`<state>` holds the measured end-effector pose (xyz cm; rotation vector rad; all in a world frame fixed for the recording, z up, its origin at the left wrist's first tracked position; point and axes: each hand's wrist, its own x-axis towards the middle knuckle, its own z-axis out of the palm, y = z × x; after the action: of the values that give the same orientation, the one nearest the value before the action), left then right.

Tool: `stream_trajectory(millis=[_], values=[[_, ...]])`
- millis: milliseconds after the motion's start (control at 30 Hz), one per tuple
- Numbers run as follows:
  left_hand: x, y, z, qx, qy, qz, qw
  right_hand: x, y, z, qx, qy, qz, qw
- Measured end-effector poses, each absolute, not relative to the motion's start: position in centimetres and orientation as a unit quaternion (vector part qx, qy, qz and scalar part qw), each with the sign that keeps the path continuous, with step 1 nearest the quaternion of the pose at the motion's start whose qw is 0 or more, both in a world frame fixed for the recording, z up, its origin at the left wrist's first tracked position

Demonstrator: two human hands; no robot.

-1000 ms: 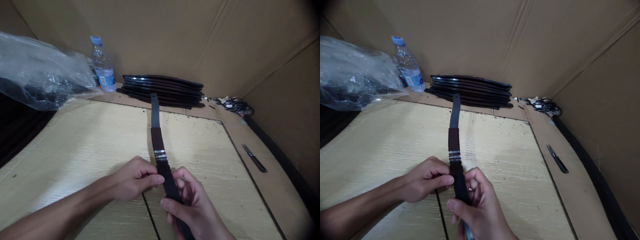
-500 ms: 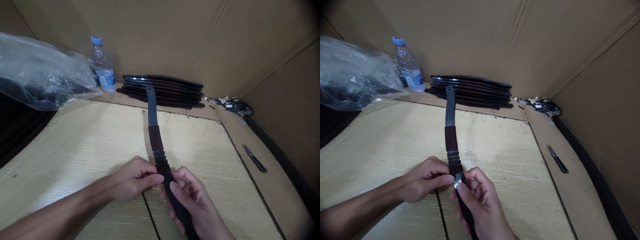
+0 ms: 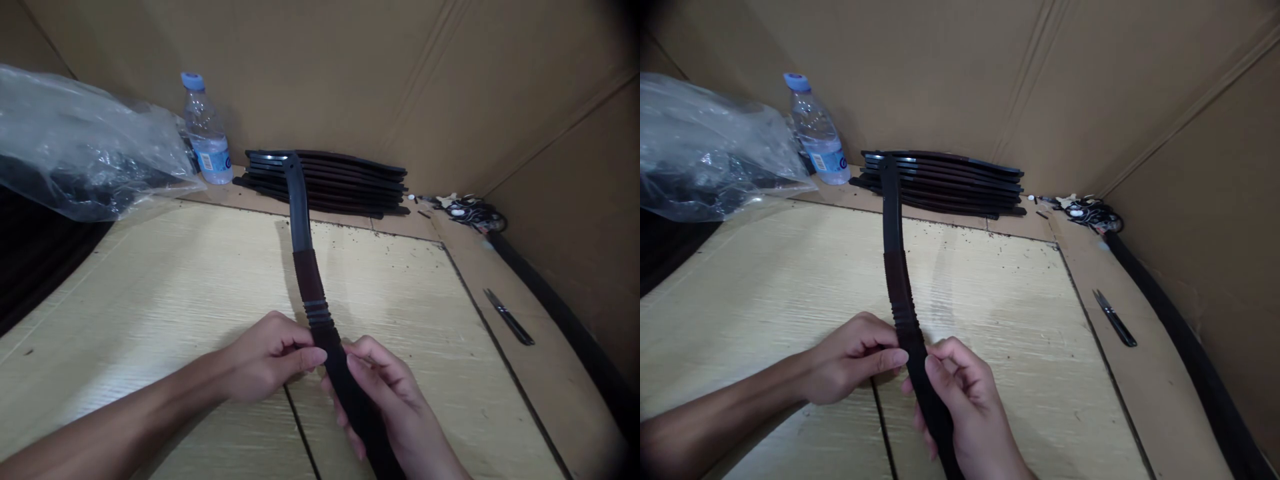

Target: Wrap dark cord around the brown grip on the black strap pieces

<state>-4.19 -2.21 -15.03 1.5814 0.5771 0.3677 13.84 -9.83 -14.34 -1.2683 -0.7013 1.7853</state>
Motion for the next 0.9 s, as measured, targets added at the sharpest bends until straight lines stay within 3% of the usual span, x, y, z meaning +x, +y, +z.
stream_trajectory(millis=[900], values=[[-3.84, -2.07, -14.88, 0.688, 0.272, 0.171, 0.651, 13.68, -10.31, -14.47, -0.503, -0.298, 0.692, 0.423]])
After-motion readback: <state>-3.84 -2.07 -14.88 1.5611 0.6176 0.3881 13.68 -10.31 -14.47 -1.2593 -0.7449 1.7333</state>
